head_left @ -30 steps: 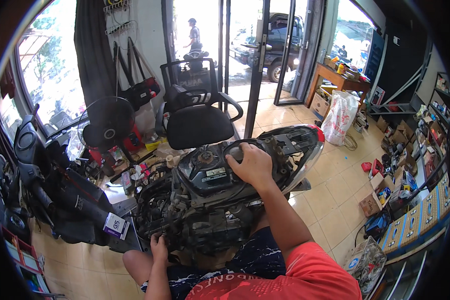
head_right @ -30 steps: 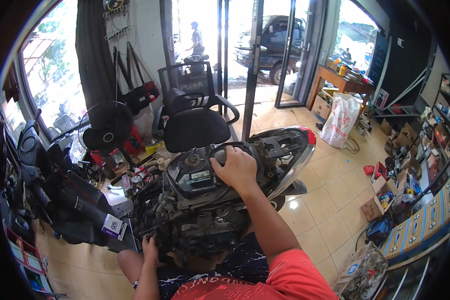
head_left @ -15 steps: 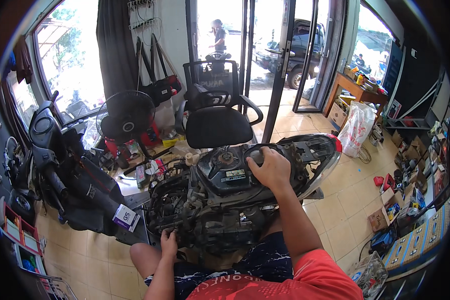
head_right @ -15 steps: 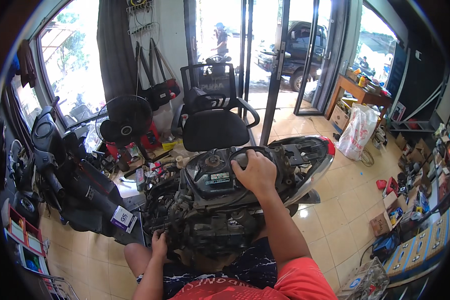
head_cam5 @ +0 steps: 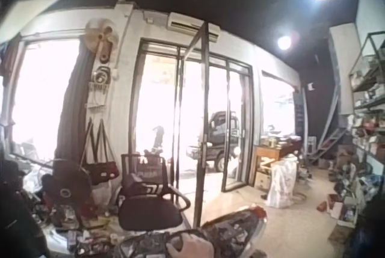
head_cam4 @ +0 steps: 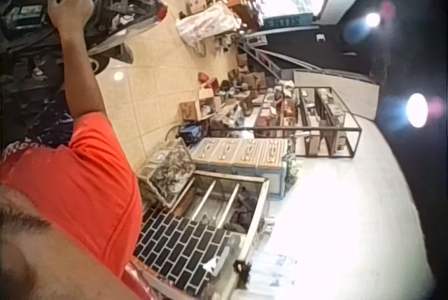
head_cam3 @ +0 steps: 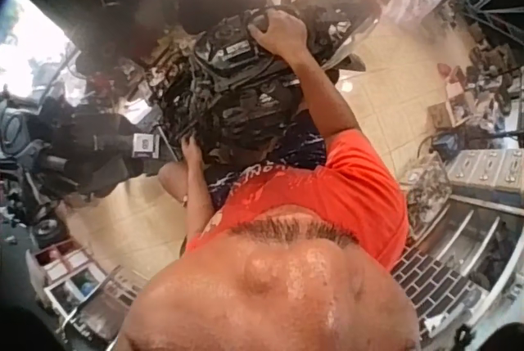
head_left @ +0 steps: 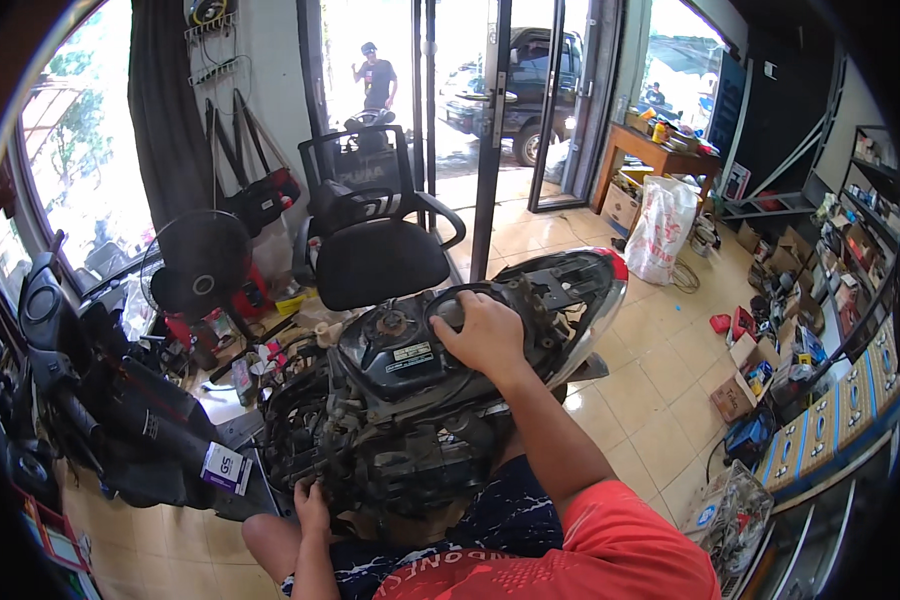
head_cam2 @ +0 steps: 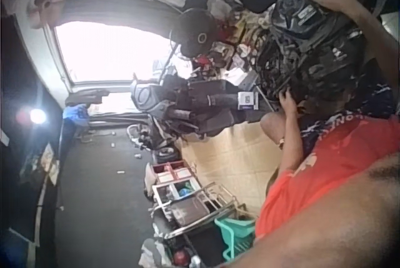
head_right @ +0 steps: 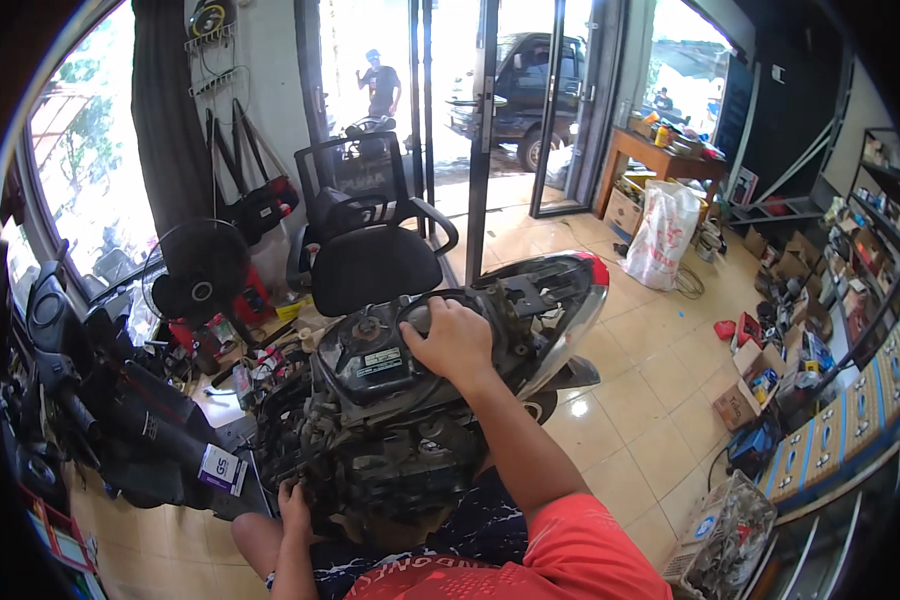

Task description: The person removes the gas cap, detaches the fuel tank from the scooter frame, and connects wires on the scooter by hand.

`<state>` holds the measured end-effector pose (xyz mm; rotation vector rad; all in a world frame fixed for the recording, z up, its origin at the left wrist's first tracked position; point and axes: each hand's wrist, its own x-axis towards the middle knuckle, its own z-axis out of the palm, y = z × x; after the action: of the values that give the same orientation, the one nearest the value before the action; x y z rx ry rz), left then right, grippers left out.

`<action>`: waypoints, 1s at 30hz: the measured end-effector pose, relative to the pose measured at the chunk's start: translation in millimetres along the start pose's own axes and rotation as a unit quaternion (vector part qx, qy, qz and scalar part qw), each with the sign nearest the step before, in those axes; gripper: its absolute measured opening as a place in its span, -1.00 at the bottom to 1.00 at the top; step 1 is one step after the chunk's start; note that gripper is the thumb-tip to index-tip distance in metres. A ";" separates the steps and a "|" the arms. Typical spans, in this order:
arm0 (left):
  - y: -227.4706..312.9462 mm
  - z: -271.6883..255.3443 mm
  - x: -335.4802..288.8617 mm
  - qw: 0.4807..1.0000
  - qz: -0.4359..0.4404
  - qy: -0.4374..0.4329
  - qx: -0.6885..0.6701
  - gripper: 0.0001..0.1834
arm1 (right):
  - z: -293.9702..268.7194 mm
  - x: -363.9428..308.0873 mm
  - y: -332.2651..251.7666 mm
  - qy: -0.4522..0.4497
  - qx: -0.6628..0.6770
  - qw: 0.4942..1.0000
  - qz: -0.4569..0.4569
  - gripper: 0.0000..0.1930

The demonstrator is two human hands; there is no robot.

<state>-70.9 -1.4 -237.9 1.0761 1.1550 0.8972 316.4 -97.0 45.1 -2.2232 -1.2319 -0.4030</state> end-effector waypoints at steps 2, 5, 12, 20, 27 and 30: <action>1.6 3.1 -0.3 1.000 0.000 -0.004 -0.002 -0.79 | 1.5 0.0 3.0 0.005 -0.005 1.000 0.005 -0.49; -0.5 2.9 1.9 1.000 0.003 -0.001 -0.002 -0.79 | -0.3 -0.4 2.9 0.005 -0.004 1.000 0.009 -0.49; -5.5 -0.2 4.6 1.000 0.015 -0.001 0.006 -0.78 | -2.3 0.4 1.4 -0.032 -0.003 0.999 0.027 -0.43; -6.5 -1.4 4.2 1.000 0.020 -0.007 -0.003 -0.82 | -0.9 -0.5 1.8 -0.005 -0.003 1.000 0.013 -0.48; -1.1 3.0 0.9 1.000 0.014 0.002 0.001 -0.84 | -0.3 -0.8 2.5 0.000 0.000 1.000 0.011 -0.49; 1.5 2.5 -0.3 1.000 0.013 -0.003 -0.003 -0.85 | 0.3 -0.8 2.4 0.003 0.002 1.000 0.008 -0.49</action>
<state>-68.5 -1.7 -236.3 1.0909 1.1344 0.9160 318.0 -98.4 43.6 -2.2249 -1.2107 -0.3991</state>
